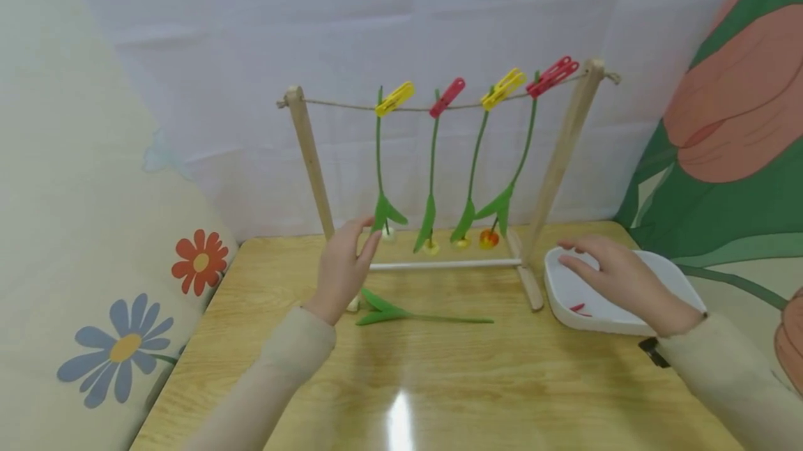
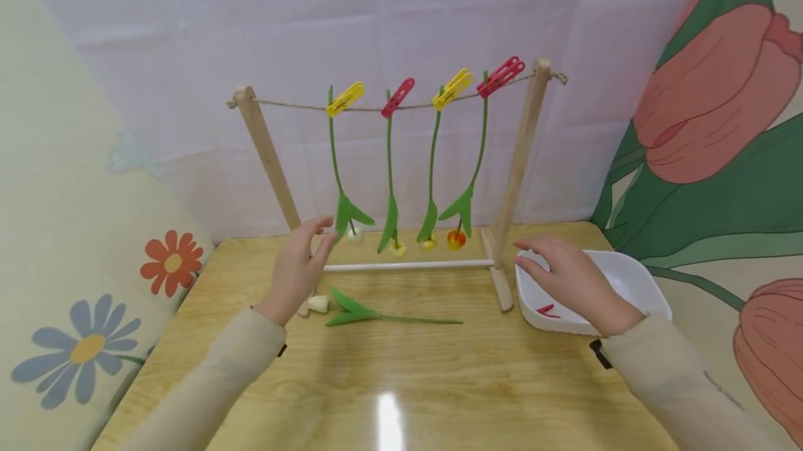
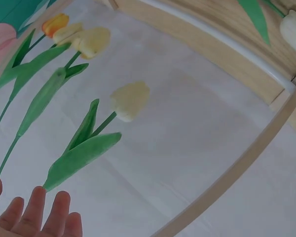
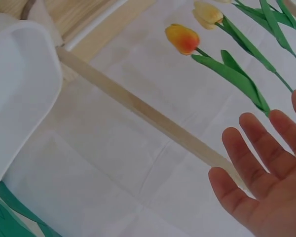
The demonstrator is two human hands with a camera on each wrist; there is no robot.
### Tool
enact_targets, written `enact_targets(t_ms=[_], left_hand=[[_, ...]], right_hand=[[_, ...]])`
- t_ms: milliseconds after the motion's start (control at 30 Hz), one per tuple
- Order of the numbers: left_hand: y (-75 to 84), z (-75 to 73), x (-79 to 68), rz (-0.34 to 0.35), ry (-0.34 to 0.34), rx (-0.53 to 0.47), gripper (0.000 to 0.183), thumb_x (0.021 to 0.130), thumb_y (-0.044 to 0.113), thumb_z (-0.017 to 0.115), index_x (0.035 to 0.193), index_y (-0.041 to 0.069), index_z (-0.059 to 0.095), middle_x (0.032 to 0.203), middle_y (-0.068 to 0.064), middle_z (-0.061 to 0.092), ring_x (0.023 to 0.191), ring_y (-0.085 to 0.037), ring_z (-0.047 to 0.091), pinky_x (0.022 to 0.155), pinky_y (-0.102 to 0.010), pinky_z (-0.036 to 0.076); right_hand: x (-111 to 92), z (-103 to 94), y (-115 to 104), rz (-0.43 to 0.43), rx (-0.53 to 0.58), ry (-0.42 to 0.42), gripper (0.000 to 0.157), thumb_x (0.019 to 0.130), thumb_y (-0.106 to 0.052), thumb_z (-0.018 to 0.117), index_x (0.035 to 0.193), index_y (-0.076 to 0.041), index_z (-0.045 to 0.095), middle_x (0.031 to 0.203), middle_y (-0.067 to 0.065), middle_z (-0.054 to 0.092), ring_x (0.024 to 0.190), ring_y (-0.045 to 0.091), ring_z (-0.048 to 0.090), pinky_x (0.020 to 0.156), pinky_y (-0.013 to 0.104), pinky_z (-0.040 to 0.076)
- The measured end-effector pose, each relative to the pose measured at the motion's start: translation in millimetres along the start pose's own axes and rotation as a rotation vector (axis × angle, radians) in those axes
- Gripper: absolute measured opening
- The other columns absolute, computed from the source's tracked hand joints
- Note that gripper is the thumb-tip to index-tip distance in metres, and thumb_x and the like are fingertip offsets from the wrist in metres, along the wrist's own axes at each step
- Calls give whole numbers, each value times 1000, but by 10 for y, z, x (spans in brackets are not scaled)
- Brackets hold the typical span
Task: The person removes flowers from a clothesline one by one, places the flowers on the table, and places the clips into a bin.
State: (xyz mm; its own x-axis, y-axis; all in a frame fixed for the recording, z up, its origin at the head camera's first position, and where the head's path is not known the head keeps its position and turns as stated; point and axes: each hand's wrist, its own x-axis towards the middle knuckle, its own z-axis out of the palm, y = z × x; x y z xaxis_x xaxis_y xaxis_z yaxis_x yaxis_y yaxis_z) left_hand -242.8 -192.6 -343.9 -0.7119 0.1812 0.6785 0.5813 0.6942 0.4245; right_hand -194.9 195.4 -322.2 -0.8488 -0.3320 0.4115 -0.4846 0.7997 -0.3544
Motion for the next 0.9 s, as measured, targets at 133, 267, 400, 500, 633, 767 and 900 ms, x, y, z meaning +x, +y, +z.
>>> enact_targets(t_ms=[133, 267, 400, 500, 633, 767, 900], left_hand=[[38, -19, 72, -8, 20, -1, 30, 96, 14, 62, 119, -5, 60, 117, -18, 65, 109, -34, 60, 97, -45, 48], [72, -27, 130, -17, 31, -8, 33, 96, 14, 62, 123, -5, 58, 119, -19, 64, 112, -34, 59, 98, -44, 48], [121, -40, 215, -41, 58, -35, 37, 97, 16, 61, 126, -6, 56, 122, -21, 62, 113, -36, 57, 98, -46, 47], [155, -52, 274, -71, 63, -67, 39, 97, 17, 60, 128, -6, 54, 124, -21, 60, 113, -36, 56, 97, -46, 47], [181, -61, 335, -106, 55, -93, 39, 98, 18, 59, 129, -6, 52, 126, -21, 58, 112, -37, 56, 96, -47, 47], [183, -57, 390, -120, 61, -107, 40, 98, 17, 59, 130, -6, 51, 128, -21, 57, 113, -36, 56, 96, -46, 47], [186, -53, 450, -146, 47, -131, 41, 99, 18, 57, 133, -4, 49, 131, -19, 56, 115, -35, 54, 95, -46, 47]], right_hand=[[58, -3, -28, -44, -3, 36, 26, 93, -8, 65, 113, 9, 65, 109, 26, 66, 101, 43, 60, 79, 55, 49], [95, 3, -41, -77, -4, 59, 27, 91, -6, 66, 113, 10, 65, 109, 26, 66, 101, 44, 60, 80, 55, 49], [127, -5, -81, -95, -2, 85, 26, 91, -4, 67, 113, 8, 65, 109, 25, 66, 101, 42, 61, 79, 53, 49], [157, -17, -130, -105, -5, 113, 23, 90, -1, 66, 112, 7, 66, 107, 23, 67, 100, 40, 61, 79, 52, 49], [194, -15, -192, -112, -9, 137, 22, 89, 1, 66, 110, 8, 66, 104, 23, 67, 97, 39, 62, 78, 51, 49], [232, 1, -230, -144, -8, 163, 22, 87, 3, 67, 108, 8, 66, 102, 22, 67, 95, 38, 62, 77, 50, 49], [274, 3, -272, -188, -4, 197, 22, 86, 5, 68, 107, 9, 66, 100, 22, 67, 95, 38, 61, 80, 49, 48]])
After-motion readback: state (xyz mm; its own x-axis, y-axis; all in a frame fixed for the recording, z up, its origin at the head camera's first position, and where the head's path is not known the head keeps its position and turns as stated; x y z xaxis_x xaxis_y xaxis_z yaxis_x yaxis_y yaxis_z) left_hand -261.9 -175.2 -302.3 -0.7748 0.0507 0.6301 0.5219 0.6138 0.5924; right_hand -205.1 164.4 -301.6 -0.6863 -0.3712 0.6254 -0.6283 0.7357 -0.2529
